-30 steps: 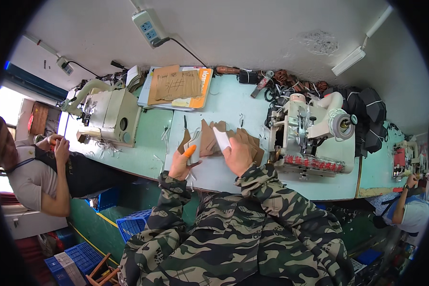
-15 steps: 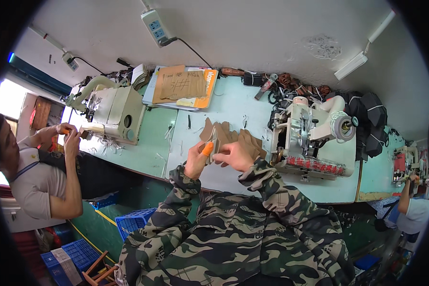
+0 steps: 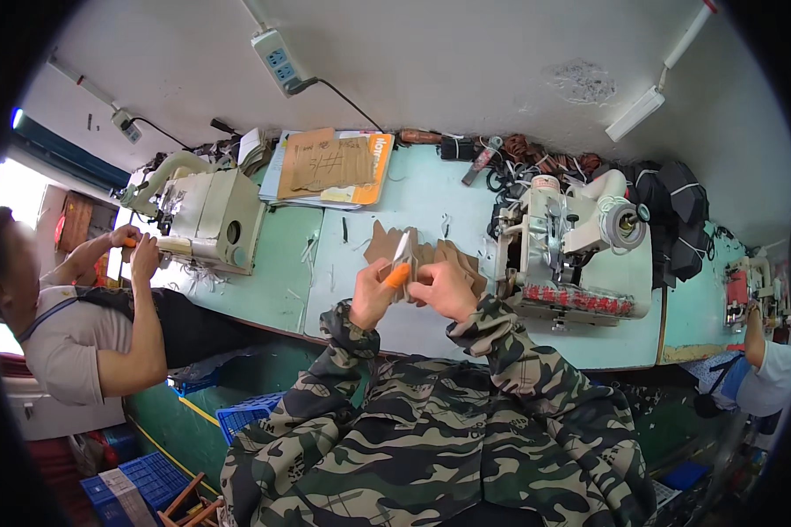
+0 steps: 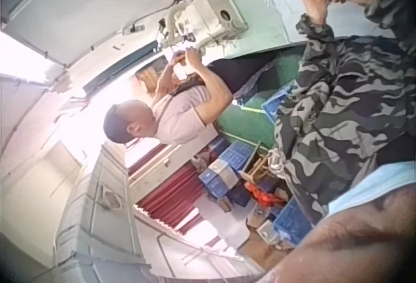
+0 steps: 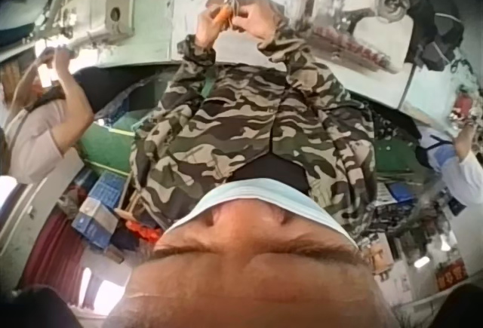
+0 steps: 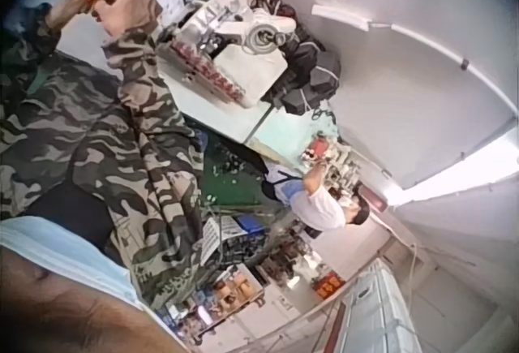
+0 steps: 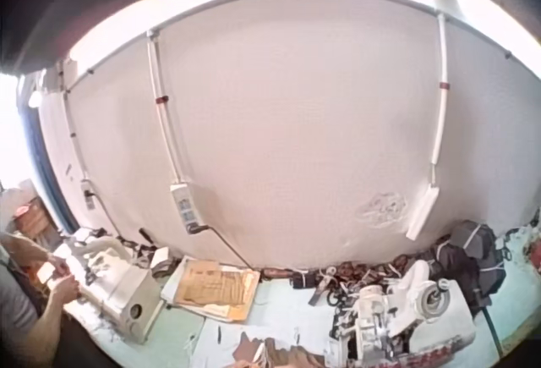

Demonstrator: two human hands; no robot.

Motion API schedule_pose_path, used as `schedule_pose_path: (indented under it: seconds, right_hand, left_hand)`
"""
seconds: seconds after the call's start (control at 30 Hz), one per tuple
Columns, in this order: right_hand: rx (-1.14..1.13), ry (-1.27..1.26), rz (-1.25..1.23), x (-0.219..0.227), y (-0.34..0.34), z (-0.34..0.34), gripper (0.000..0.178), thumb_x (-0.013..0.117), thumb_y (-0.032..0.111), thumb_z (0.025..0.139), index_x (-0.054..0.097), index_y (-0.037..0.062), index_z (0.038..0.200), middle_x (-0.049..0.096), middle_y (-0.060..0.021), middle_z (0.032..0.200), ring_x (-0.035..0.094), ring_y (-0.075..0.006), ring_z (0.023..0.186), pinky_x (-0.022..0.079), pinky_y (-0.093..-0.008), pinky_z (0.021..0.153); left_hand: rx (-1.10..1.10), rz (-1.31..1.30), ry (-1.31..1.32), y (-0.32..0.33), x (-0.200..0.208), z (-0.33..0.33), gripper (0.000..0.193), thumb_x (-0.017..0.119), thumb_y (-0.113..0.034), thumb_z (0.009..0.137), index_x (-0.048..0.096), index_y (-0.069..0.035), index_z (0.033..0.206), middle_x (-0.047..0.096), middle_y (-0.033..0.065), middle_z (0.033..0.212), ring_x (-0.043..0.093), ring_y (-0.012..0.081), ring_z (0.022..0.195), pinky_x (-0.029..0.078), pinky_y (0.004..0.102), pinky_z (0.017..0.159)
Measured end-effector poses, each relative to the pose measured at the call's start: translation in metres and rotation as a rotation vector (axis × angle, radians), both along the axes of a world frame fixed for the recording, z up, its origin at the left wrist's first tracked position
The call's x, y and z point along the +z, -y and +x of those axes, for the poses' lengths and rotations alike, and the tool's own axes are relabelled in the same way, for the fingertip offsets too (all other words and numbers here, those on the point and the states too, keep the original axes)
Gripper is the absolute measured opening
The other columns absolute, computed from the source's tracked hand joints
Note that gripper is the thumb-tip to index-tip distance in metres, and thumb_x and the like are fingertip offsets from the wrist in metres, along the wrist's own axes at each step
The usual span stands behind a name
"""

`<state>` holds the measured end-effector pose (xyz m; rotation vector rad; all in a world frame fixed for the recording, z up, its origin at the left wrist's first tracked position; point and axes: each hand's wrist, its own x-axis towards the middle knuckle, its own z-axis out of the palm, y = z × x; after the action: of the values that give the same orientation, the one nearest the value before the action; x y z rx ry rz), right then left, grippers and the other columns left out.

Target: Stitching leather shoe components together using an industrial sewing machine.

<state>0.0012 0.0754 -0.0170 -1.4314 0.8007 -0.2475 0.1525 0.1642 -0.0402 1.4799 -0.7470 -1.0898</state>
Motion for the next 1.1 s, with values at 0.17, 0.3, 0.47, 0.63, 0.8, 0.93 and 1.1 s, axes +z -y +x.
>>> schedule_pose_path:
  seconds: [0.17,0.3,0.47,0.63,0.8,0.93,1.1]
  right_hand:
    - [-0.095,0.047,-0.078,-0.025,-0.012,-0.009,0.018,0.061,0.012,0.082,0.062,-0.0053,0.078,0.065,-0.0087,0.065,0.065,-0.0150,0.056,0.051,-0.0289,0.052]
    - [-0.236,0.026,0.086,-0.054,-0.011,-0.041,0.019,0.060,0.011,0.084,0.060,-0.0070,0.079,0.065,-0.0109,0.068,0.066,-0.0176,0.054,0.052,-0.0305,0.050]
    - [-0.426,-0.313,0.046,-0.068,-0.005,-0.068,0.050,0.061,0.016,0.089,0.041,-0.0071,0.128,0.066,-0.0140,0.079,0.067,-0.0208,0.054,0.052,-0.0304,0.043]
    - [-0.283,-0.533,-0.793,-0.025,-0.033,-0.069,0.071,0.072,0.031,0.082,0.040,-0.0007,0.137,0.058,-0.0220,0.120,0.057,-0.0361,0.112,0.051,-0.0465,0.083]
    - [-0.085,-0.079,-0.493,-0.019,-0.035,-0.020,0.058,0.074,0.029,0.082,0.053,-0.0034,0.126,0.064,-0.0187,0.110,0.064,-0.0307,0.101,0.052,-0.0394,0.082]
    - [-0.014,0.015,-0.060,0.021,-0.023,-0.012,0.051,0.075,0.027,0.082,0.060,-0.0050,0.119,0.069,-0.0149,0.101,0.068,-0.0232,0.093,0.051,-0.0326,0.082]
    - [0.032,0.060,-0.091,0.005,-0.020,-0.008,0.046,0.072,0.026,0.084,0.061,-0.0050,0.116,0.070,-0.0151,0.098,0.068,-0.0220,0.088,0.052,-0.0334,0.078]
  left_hand:
    - [-0.100,0.042,0.156,-0.003,-0.005,-0.006,0.025,0.073,-0.022,0.089,0.063,0.000,0.092,0.057,-0.0029,0.074,0.048,0.0046,0.063,0.040,0.0223,0.054]
    - [-0.165,0.170,0.112,-0.011,0.006,0.018,0.024,0.071,-0.013,0.086,0.065,0.003,0.104,0.062,0.0012,0.079,0.057,0.0084,0.069,0.047,0.0242,0.057]
    - [0.021,0.080,-0.371,-0.016,-0.003,0.062,0.031,0.062,-0.007,0.088,0.060,0.008,0.115,0.068,0.0097,0.097,0.065,0.0149,0.084,0.054,0.0294,0.077]
    - [-0.032,0.101,-0.232,-0.019,-0.016,0.053,0.030,0.061,-0.006,0.088,0.062,0.007,0.115,0.068,0.0095,0.101,0.064,0.0145,0.088,0.051,0.0281,0.079]
    - [-0.310,0.022,-0.137,-0.003,0.008,0.011,0.029,0.063,-0.016,0.093,0.063,0.002,0.116,0.066,0.0040,0.095,0.057,0.0100,0.084,0.047,0.0257,0.072]
    - [-0.378,0.044,0.015,-0.004,0.018,0.025,0.033,0.062,-0.028,0.097,0.061,0.001,0.115,0.061,0.0019,0.091,0.056,0.0102,0.082,0.047,0.0251,0.072]
    - [-0.403,0.082,-0.072,-0.008,0.021,0.028,0.034,0.058,-0.029,0.100,0.061,0.000,0.117,0.060,-0.0024,0.085,0.050,0.0055,0.074,0.043,0.0222,0.065]
